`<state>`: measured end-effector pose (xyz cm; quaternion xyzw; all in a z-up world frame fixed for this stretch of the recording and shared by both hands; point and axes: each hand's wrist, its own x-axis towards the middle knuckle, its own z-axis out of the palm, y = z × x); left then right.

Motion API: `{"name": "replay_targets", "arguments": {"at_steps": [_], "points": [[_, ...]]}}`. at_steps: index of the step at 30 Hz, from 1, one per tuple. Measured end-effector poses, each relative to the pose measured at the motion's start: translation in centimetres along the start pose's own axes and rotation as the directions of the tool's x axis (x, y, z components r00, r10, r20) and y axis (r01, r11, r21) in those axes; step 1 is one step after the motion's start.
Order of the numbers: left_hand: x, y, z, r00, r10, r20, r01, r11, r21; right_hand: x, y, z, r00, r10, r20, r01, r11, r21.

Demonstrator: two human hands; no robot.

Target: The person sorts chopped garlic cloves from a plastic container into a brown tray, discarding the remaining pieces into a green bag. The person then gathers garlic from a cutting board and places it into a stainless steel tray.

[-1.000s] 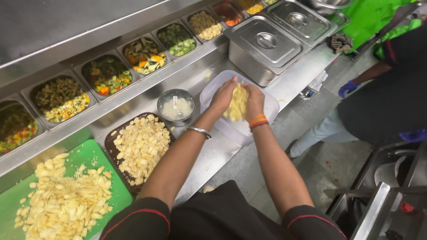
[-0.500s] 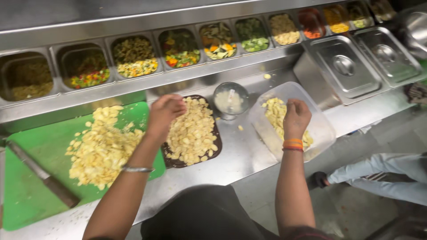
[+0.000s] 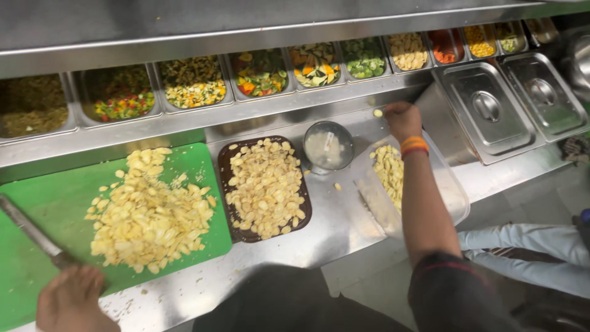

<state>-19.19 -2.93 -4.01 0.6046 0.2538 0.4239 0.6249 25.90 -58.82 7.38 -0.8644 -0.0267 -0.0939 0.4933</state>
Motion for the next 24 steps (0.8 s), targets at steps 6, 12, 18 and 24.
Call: {"name": "replay_targets", "arguments": {"at_steps": [6,12,18,24], "points": [[1.5,-4.7,-4.3,0.806,-0.58,-0.114,0.588,0.807,0.052,5.9,-3.1,1.8,0.905,0.215,0.366,0.138,0.666,-0.733],[-4.6,-3.5,-2.7,0.913,-0.363,-0.187,0.36,0.932,-0.049,7.5,-1.6,5.6,0.885,0.196,0.422,0.291,0.475,-0.83],[-6.7,1.8,3.5,0.964,-0.159,-0.215,0.174,0.983,0.053,8.0,4.4,7.1,0.863,0.263,0.431,0.326,0.362,-0.874],[-3.9,2.8,6.3,0.994,-0.104,0.025,0.105,0.994,-0.016,9.1,8.2,1.7,0.89,0.177,0.421,0.246,0.592,-0.768]]}}
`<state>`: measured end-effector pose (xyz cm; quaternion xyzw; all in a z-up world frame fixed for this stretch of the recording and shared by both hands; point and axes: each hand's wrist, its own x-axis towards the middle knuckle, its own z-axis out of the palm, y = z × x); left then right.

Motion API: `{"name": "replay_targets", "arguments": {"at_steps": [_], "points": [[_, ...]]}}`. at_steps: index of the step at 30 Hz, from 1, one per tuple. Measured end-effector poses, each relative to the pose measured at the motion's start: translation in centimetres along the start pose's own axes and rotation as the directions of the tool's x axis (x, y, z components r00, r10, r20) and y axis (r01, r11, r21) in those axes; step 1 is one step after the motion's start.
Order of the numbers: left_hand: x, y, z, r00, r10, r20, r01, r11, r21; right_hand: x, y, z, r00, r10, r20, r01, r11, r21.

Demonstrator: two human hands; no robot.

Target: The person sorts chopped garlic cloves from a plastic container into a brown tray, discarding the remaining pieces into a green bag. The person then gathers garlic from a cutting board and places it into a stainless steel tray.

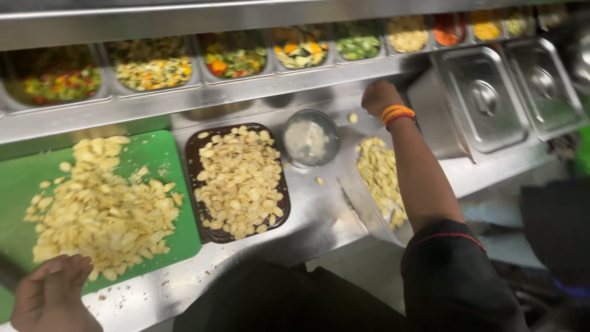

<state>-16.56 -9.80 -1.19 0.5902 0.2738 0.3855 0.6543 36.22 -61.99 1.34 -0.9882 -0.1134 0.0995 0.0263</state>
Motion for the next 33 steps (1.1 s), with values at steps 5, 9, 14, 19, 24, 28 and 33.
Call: {"name": "replay_targets", "arguments": {"at_steps": [5,9,14,19,24,28,33], "points": [[2.7,-0.7,-0.8,0.995,0.003,0.098,-0.006,0.999,0.033,-1.0,-0.5,-2.4,0.998,-0.06,-0.013,0.058,0.993,-0.107],[3.9,-2.7,-3.4,0.974,-0.025,0.224,0.039,0.998,-0.057,-1.5,-3.8,-1.1,0.969,0.103,0.226,-0.063,0.982,-0.18],[8.4,-2.8,-4.7,0.851,-0.439,0.289,0.502,0.841,-0.2,-0.8,-7.9,1.2,0.965,0.163,0.204,-0.134,0.98,-0.148],[4.1,-4.3,-2.8,0.992,-0.126,0.009,0.126,0.992,-0.006,-1.5,-7.7,1.5,0.994,0.07,0.079,-0.059,0.989,-0.134],[0.7,-2.2,-0.4,0.974,0.201,-0.101,-0.173,0.957,0.235,-7.7,-1.5,-1.7,0.936,0.112,-0.333,-0.094,0.993,0.07],[1.3,-0.9,0.6,0.919,0.389,-0.058,-0.299,0.788,0.538,-15.9,3.1,-1.3,0.932,0.24,-0.271,-0.226,0.971,0.084],[3.7,-1.1,2.4,0.911,0.406,-0.063,-0.307,0.775,0.552,-22.4,-2.6,0.2,0.792,0.275,-0.545,0.105,0.818,0.565]]}}
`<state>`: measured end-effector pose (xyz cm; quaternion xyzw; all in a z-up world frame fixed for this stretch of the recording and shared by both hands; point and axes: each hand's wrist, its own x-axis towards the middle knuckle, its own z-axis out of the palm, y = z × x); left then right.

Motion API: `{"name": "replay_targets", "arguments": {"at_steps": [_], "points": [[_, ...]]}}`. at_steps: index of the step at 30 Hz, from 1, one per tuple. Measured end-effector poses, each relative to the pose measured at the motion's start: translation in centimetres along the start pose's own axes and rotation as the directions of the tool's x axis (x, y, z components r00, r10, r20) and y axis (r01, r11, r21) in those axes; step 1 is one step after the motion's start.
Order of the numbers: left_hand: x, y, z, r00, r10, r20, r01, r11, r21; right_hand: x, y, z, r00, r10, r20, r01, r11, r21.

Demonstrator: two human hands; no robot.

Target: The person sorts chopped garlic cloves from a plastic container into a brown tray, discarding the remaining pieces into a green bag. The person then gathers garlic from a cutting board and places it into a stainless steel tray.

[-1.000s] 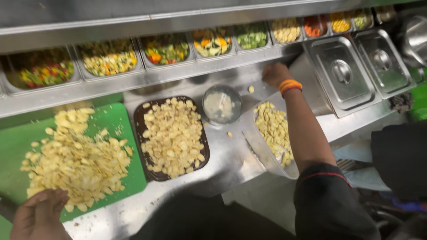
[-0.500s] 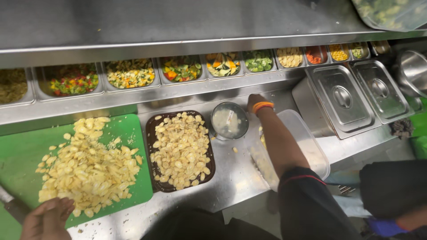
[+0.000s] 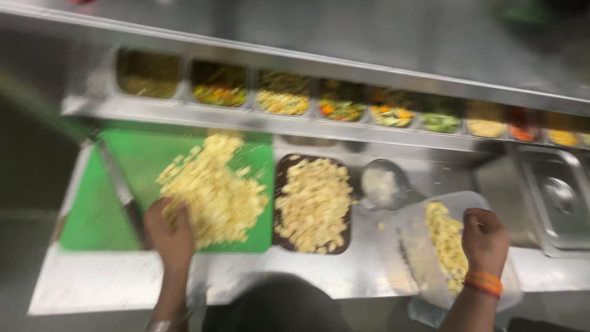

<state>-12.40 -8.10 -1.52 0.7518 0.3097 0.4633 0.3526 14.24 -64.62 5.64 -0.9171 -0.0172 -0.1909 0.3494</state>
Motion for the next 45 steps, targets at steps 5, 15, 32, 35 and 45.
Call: {"name": "replay_targets", "arguments": {"at_steps": [5,15,32,35,45], "points": [[0.2,-0.4,0.4,0.998,-0.045,0.05,0.036,0.984,0.175,-9.1,-13.4,9.7,0.925,-0.119,0.36,-0.274,0.447,0.852],[3.0,-2.3,0.7,0.972,0.012,0.234,-0.106,0.912,0.395,-20.5,-31.7,24.7,0.639,-0.54,0.548,0.475,0.837,0.27],[5.2,-1.3,0.0,0.886,0.19,0.423,-0.218,0.976,0.018,-21.4,-35.1,28.9,0.501,-0.813,0.297,0.697,0.583,0.418],[5.0,-1.4,0.2,0.899,0.157,0.409,-0.165,0.986,-0.015,-21.7,-35.2,29.6,0.507,-0.822,0.26,0.683,0.567,0.46],[3.9,-1.4,2.3,0.958,0.015,0.288,0.026,0.99,-0.137,-22.2,-36.0,31.9,0.763,-0.606,0.227,0.409,0.723,0.556]]}}
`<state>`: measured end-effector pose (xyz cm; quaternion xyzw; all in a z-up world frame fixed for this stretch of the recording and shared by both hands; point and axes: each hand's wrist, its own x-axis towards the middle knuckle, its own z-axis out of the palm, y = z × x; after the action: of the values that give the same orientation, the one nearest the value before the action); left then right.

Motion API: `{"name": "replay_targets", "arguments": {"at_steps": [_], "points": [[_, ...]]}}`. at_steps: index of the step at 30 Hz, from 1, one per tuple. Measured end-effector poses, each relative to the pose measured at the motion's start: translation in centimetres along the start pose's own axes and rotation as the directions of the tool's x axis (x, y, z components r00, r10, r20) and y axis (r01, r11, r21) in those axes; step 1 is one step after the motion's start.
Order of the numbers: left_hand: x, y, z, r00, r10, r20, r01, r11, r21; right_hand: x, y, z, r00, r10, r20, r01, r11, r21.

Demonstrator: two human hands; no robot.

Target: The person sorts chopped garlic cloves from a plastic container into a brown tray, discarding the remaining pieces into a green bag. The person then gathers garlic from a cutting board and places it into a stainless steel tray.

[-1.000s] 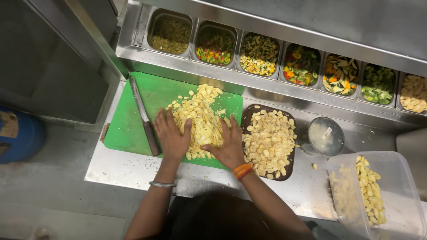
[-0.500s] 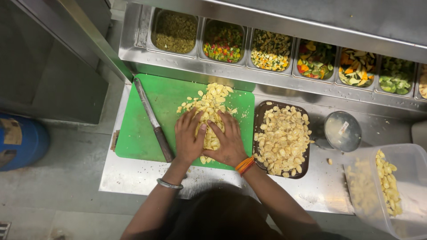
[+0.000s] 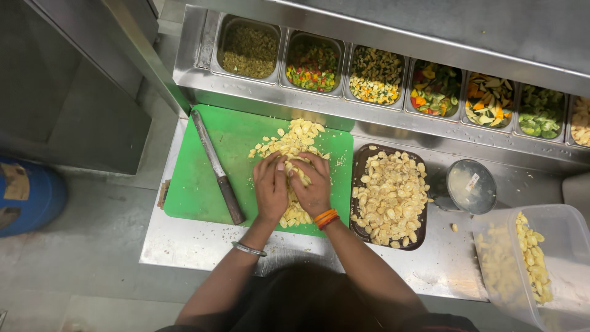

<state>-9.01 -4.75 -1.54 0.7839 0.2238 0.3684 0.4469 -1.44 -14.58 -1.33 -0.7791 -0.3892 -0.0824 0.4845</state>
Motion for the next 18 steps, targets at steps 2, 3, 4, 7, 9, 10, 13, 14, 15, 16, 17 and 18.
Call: {"name": "replay_targets", "arguments": {"at_steps": [2,3,4,7,9,10,13,14,15,16,17,18], "points": [[0.0,0.1,0.4,0.998,-0.048,-0.028,0.046,0.997,-0.068,0.3,-0.2,0.3,0.999,0.016,-0.032,-0.015,0.999,0.046],[0.4,0.3,0.7,0.997,-0.065,-0.045,0.06,0.993,-0.105,0.8,-0.3,0.4,0.999,0.036,-0.037,-0.033,0.996,0.078],[0.7,0.4,0.9,0.996,-0.067,-0.065,0.059,0.99,-0.127,1.2,-0.4,0.6,0.997,0.06,-0.042,-0.055,0.992,0.11],[1.0,0.9,2.1,0.985,-0.126,-0.114,0.095,0.966,-0.241,1.8,-0.5,0.9,0.991,0.133,-0.035,-0.115,0.943,0.312],[1.1,1.2,3.0,0.967,-0.221,-0.131,0.157,0.913,-0.377,1.9,-0.2,1.0,0.982,0.187,-0.03,-0.154,0.879,0.45],[1.2,1.2,3.3,0.966,-0.215,-0.144,0.137,0.896,-0.422,1.9,0.0,1.1,0.976,0.218,-0.031,-0.172,0.844,0.509],[1.0,1.3,3.8,0.961,-0.217,-0.17,0.104,0.857,-0.504,1.5,0.5,1.3,0.964,0.267,-0.003,-0.207,0.757,0.62],[1.3,1.4,3.6,0.963,-0.213,-0.165,0.104,0.858,-0.504,1.9,0.6,1.4,0.962,0.274,-0.005,-0.205,0.734,0.647],[1.5,1.7,3.5,0.965,-0.21,-0.16,0.103,0.858,-0.503,2.1,0.5,1.5,0.95,0.312,0.02,-0.236,0.672,0.702],[1.6,2.0,3.3,0.967,-0.197,-0.164,0.094,0.867,-0.489,2.0,0.3,1.5,0.935,0.352,0.04,-0.261,0.608,0.75],[1.5,2.4,3.0,0.969,-0.183,-0.167,0.083,0.876,-0.475,2.0,0.1,1.5,0.919,0.389,0.062,-0.281,0.538,0.794],[1.2,2.9,2.7,0.972,-0.171,-0.163,0.078,0.883,-0.462,1.9,-0.2,1.5,0.915,0.398,0.057,-0.271,0.506,0.819]]}}
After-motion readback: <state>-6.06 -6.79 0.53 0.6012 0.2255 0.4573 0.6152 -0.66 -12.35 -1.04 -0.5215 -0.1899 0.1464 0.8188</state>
